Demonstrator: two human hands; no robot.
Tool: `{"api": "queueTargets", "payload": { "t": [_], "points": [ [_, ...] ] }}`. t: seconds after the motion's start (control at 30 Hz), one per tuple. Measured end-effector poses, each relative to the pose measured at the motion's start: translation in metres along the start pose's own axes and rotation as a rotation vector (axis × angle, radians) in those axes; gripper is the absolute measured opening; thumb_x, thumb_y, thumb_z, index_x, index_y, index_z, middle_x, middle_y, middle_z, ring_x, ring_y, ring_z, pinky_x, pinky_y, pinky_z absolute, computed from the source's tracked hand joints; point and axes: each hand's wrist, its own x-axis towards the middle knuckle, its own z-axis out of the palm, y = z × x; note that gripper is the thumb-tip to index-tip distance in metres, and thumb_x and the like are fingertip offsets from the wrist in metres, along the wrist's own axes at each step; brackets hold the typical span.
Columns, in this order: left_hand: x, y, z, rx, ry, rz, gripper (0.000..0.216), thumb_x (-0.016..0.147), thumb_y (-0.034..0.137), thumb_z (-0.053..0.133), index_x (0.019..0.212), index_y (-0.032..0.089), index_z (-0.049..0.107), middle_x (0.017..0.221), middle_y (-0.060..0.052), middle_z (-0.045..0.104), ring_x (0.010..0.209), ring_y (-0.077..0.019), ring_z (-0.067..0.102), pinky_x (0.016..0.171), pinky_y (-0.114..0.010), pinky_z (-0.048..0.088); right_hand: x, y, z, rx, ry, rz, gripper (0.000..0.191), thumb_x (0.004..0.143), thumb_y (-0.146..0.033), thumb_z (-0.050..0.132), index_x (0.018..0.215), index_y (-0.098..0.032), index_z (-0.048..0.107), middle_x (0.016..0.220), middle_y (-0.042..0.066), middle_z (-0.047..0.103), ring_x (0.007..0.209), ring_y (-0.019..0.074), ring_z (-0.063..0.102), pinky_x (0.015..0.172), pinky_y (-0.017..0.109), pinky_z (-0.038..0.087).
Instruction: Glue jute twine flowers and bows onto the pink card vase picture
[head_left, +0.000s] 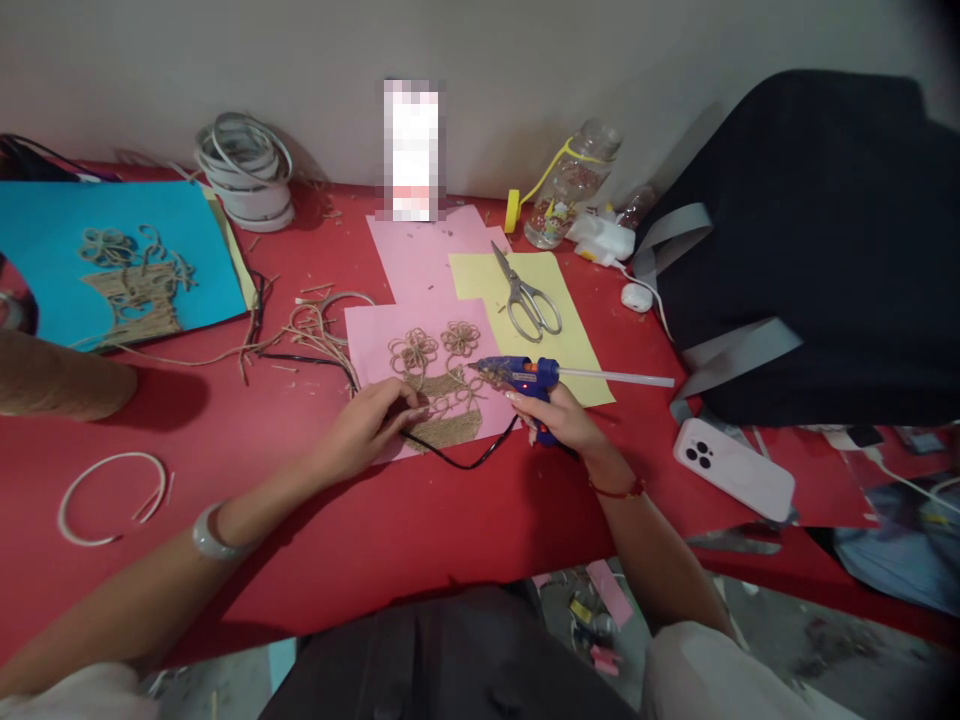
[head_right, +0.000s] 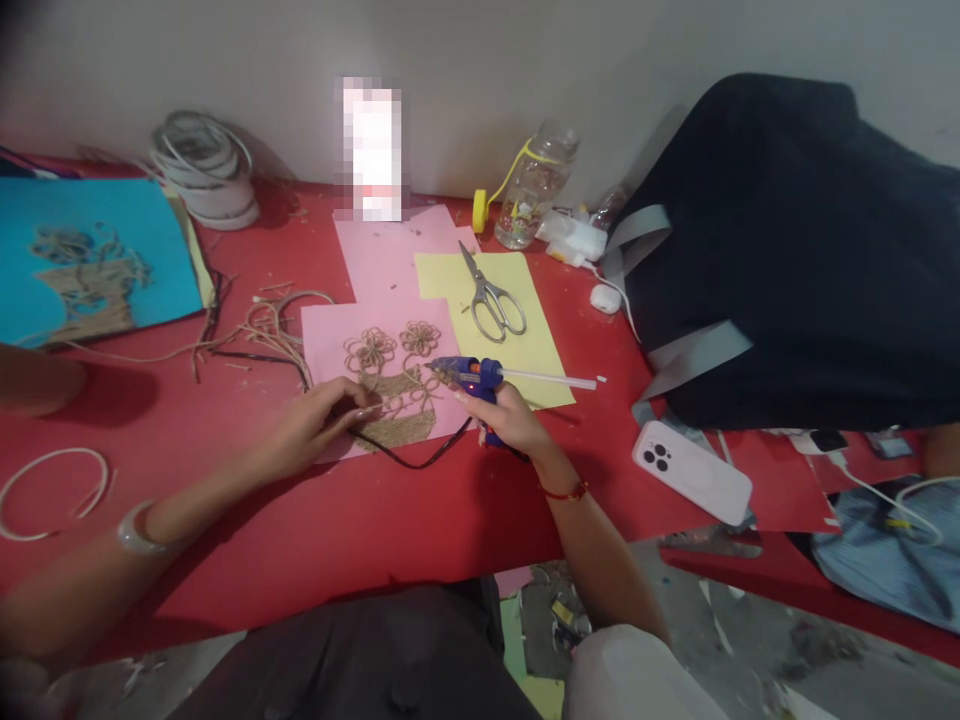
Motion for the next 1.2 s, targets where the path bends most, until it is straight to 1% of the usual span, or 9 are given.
{"api": "queueTargets", "payload": {
  "t": [0.27, 0.47, 0.53, 0.6, 0.7, 0.83, 0.93, 1.07, 1.2],
  "points": [
    [-0.001, -0.002, 0.000, -0.017, -0.009, -0.007, 0.021, 0.101, 0.039, 0.054, 0.091, 0.021, 0.054, 0.097, -0.005, 0.071, 0.090, -0.0187, 0.065, 0.080, -0.030, 0.049, -0.001, 0.000, 0.000, -0.099, 0.007, -0.034, 0.047, 0.084, -0.048, 0.074, 0.119, -0.018, 0.071, 0.060, -0.004, 0.056, 0.041, 0.0103, 0.050, 0.037, 0.024, 0.049],
    [-0.001, -0.002, 0.000, 0.006, -0.002, -0.001, 0.021, 0.101, 0.040, 0.054, 0.091, 0.021, 0.055, 0.090, -0.003, 0.068, 0.083, -0.0176, 0.063, 0.076, -0.029, 0.047, -0.003, 0.000, -0.001, -0.069, 0.019, -0.022, 0.044, 0.083, -0.046, 0.074, 0.119, -0.020, 0.072, 0.056, -0.005, 0.051, 0.040, 0.0100, 0.048, 0.036, 0.023, 0.048],
    [-0.001, -0.002, 0.000, 0.004, -0.004, -0.007, 0.022, 0.101, 0.040, 0.054, 0.090, 0.021, 0.055, 0.090, -0.003, 0.069, 0.084, -0.0177, 0.064, 0.076, -0.028, 0.047, -0.004, -0.001, -0.001, -0.030, 0.026, -0.018, 0.046, 0.081, -0.047, 0.074, 0.116, -0.017, 0.071, 0.055, -0.005, 0.051, 0.043, 0.0110, 0.049, 0.035, 0.022, 0.047],
    [-0.001, -0.001, 0.000, -0.005, -0.003, -0.007, 0.022, 0.101, 0.040, 0.055, 0.091, 0.021, 0.055, 0.095, -0.003, 0.070, 0.087, -0.0179, 0.065, 0.076, -0.028, 0.047, -0.005, -0.003, -0.001, -0.003, 0.038, -0.012, 0.047, 0.078, -0.049, 0.075, 0.110, -0.015, 0.070, 0.059, -0.003, 0.058, 0.045, 0.0115, 0.051, 0.034, 0.022, 0.044],
    [-0.001, 0.001, 0.000, -0.008, 0.000, -0.006, 0.021, 0.101, 0.040, 0.055, 0.091, 0.021, 0.055, 0.097, -0.003, 0.071, 0.088, -0.0178, 0.065, 0.077, -0.029, 0.048, -0.007, -0.006, -0.002, 0.005, 0.062, -0.015, 0.044, 0.076, -0.048, 0.076, 0.105, -0.015, 0.069, 0.068, 0.000, 0.066, 0.042, 0.0093, 0.049, 0.034, 0.022, 0.042],
    [0.000, 0.001, 0.000, -0.012, -0.006, -0.013, 0.021, 0.101, 0.039, 0.055, 0.090, 0.021, 0.055, 0.097, -0.004, 0.072, 0.089, -0.0184, 0.066, 0.077, -0.029, 0.048, -0.008, -0.006, -0.003, -0.016, 0.046, -0.020, 0.039, 0.078, -0.046, 0.074, 0.101, -0.016, 0.067, 0.062, -0.002, 0.063, 0.037, 0.0090, 0.048, 0.036, 0.024, 0.043],
    [0.000, -0.002, 0.001, -0.006, 0.000, -0.005, 0.021, 0.101, 0.040, 0.054, 0.091, 0.021, 0.055, 0.099, -0.005, 0.071, 0.090, -0.0188, 0.066, 0.078, -0.030, 0.048, -0.007, -0.003, -0.004, -0.009, 0.024, -0.060, 0.035, 0.081, -0.048, 0.071, 0.096, -0.016, 0.066, 0.065, -0.001, 0.064, 0.037, 0.0094, 0.050, 0.036, 0.024, 0.041],
    [-0.001, -0.005, 0.002, 0.008, 0.000, -0.002, 0.022, 0.102, 0.041, 0.054, 0.093, 0.021, 0.055, 0.098, -0.005, 0.070, 0.089, -0.0189, 0.065, 0.079, -0.030, 0.047, -0.006, 0.002, -0.006, 0.089, -0.027, -0.092, 0.038, 0.083, -0.054, 0.067, 0.089, -0.016, 0.065, 0.064, 0.000, 0.064, 0.036, 0.0095, 0.049, 0.037, 0.025, 0.039],
    [-0.001, -0.005, 0.002, -0.009, -0.005, 0.004, 0.022, 0.102, 0.041, 0.053, 0.093, 0.021, 0.055, 0.098, -0.005, 0.070, 0.092, -0.0198, 0.065, 0.080, -0.031, 0.048, -0.006, 0.006, -0.007, 0.177, -0.059, -0.144, 0.039, 0.080, -0.055, 0.069, 0.086, -0.017, 0.065, 0.059, -0.002, 0.060, 0.036, 0.0096, 0.047, 0.038, 0.025, 0.035]
  ]
}}
